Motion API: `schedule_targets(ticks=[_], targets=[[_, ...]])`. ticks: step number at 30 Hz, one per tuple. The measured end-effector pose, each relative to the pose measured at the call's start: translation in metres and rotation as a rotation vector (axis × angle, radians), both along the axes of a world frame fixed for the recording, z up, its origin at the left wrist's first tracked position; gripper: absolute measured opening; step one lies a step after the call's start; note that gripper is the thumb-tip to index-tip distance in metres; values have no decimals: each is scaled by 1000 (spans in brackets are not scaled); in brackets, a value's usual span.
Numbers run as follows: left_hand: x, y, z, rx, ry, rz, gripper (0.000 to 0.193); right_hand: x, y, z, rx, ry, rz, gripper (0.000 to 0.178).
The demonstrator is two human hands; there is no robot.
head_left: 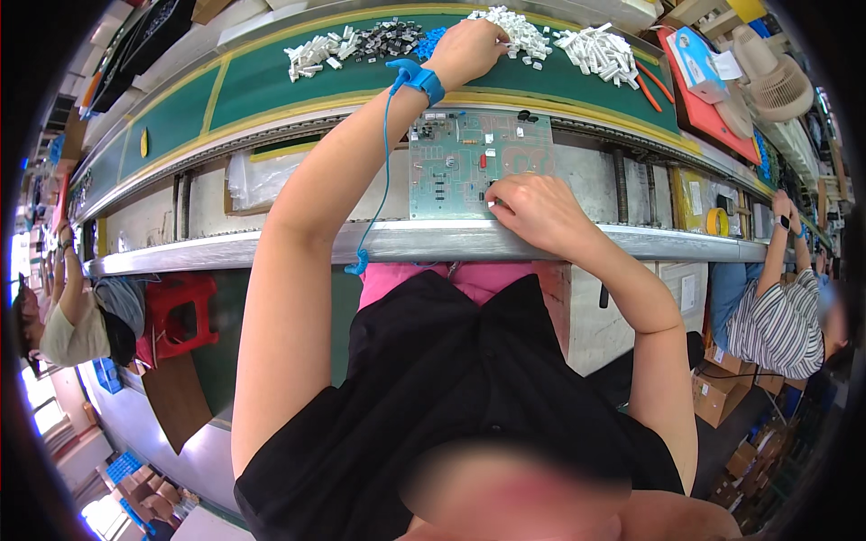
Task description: Assembling electronic components onto a printed circuit board on an assembly line.
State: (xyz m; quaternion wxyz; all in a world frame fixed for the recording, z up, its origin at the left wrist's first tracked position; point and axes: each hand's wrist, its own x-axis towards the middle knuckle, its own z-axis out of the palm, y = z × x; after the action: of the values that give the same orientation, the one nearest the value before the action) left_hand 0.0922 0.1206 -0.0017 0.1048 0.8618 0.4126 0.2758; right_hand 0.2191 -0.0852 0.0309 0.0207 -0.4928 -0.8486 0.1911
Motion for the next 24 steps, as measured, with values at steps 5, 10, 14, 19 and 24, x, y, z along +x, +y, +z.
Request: schedule_targets(ticks=[5, 10, 14, 19, 24], targets=[[-7, 0, 1, -18, -71, -10, 21, -2, 0, 1, 5, -18, 30, 14], [-9, -1, 0, -60, -92, -10, 21, -1, 0, 2, 20, -27, 19, 13], [-5, 0, -3, -124, -108, -34, 21, -2, 1, 2, 13, -30, 28, 13], [0, 1, 1, -225, -166, -61, 30, -5, 2, 0, 25, 5, 35, 12], [-18, -8, 11, -160, -274, -15, 41, -3, -1, -1, 9, 8, -20, 15]])
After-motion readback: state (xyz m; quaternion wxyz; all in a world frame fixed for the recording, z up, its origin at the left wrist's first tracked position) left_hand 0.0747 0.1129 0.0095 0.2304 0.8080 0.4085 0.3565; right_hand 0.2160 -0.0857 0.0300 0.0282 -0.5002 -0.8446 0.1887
